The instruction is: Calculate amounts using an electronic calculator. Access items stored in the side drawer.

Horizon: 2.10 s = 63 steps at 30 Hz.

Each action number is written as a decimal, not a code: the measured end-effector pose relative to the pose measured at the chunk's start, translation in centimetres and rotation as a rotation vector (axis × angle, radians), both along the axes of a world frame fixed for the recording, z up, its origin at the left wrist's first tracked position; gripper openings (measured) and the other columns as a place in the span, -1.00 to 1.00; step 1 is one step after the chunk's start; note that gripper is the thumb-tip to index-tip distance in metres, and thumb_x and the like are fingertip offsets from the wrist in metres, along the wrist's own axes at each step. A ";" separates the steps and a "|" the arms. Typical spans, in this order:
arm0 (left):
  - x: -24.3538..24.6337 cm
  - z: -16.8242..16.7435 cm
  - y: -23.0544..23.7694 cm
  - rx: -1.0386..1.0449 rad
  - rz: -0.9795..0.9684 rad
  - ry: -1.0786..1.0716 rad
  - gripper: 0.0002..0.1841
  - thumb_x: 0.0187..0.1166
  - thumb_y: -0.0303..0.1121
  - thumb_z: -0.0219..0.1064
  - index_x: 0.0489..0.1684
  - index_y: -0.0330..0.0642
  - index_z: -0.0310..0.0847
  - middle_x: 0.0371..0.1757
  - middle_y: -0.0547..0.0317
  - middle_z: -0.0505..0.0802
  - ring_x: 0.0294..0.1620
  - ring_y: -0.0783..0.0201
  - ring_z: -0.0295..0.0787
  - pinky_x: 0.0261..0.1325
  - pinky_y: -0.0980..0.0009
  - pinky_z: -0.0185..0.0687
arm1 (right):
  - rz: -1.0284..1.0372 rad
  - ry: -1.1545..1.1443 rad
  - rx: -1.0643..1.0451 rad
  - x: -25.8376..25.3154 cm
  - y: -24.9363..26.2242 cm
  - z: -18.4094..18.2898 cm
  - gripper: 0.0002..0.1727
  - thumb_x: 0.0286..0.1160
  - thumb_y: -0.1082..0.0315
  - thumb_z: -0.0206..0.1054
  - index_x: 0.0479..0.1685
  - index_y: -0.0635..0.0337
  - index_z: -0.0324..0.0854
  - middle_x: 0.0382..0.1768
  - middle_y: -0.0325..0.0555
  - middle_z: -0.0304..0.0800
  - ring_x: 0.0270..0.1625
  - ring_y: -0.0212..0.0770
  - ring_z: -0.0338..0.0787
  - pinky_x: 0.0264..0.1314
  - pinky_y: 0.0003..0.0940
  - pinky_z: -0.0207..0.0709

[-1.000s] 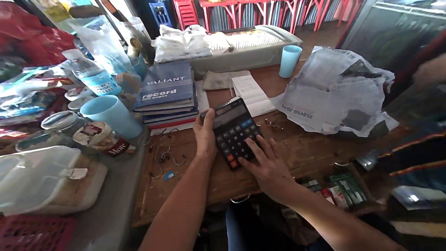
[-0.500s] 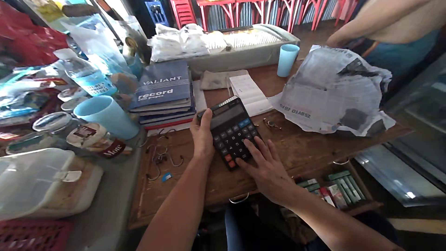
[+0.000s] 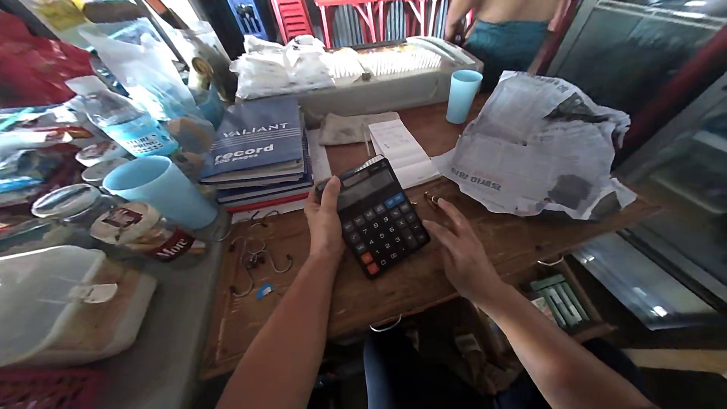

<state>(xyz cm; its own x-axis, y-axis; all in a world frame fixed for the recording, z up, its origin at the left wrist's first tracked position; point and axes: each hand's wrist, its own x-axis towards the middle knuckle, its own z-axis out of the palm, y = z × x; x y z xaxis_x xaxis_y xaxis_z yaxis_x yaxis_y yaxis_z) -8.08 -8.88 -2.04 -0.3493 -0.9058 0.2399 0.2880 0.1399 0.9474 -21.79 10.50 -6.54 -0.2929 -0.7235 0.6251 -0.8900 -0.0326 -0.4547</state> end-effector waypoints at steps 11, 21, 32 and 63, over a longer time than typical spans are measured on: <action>0.2 -0.3 -0.2 -0.017 0.004 -0.040 -0.70 0.73 0.05 0.20 0.07 0.09 0.62 -0.24 0.42 0.81 -0.26 0.52 0.79 -0.15 0.46 0.77 | -0.026 0.093 0.088 0.3 -0.3 -0.2 -0.49 0.47 0.67 0.21 0.31 0.02 0.78 0.69 0.38 0.31 0.74 0.41 0.30 0.61 0.21 0.43; -0.6 0.4 0.1 -0.026 0.022 0.034 -0.84 0.78 -0.29 0.09 -0.08 -0.09 0.58 -0.36 0.40 0.82 -0.31 0.52 0.81 -0.15 0.50 0.80 | 0.063 0.219 0.032 2.8 -0.5 -0.2 -0.40 0.33 0.69 0.30 0.33 -0.10 0.77 0.64 0.35 0.42 0.71 0.49 0.32 0.62 0.42 0.31; -0.6 0.3 0.2 -0.060 0.024 0.043 -0.85 0.78 -0.30 0.12 -0.10 -0.08 0.58 -0.36 0.44 0.78 -0.30 0.56 0.77 -0.13 0.53 0.76 | 0.031 0.309 0.123 4.9 -1.2 0.6 -0.34 0.26 0.71 0.34 0.34 -0.18 0.76 0.71 0.24 0.36 0.78 0.42 0.23 0.70 0.46 0.12; 0.4 -0.2 0.1 -0.049 0.001 -0.125 -0.66 0.74 0.10 0.16 0.07 0.09 0.62 -0.24 0.42 0.80 -0.27 0.52 0.77 -0.16 0.44 0.75 | 0.026 0.058 -0.026 1.2 0.8 -1.2 -0.67 0.52 0.60 0.17 -0.02 0.13 0.85 0.56 0.29 0.54 0.68 0.34 0.43 0.68 0.33 0.29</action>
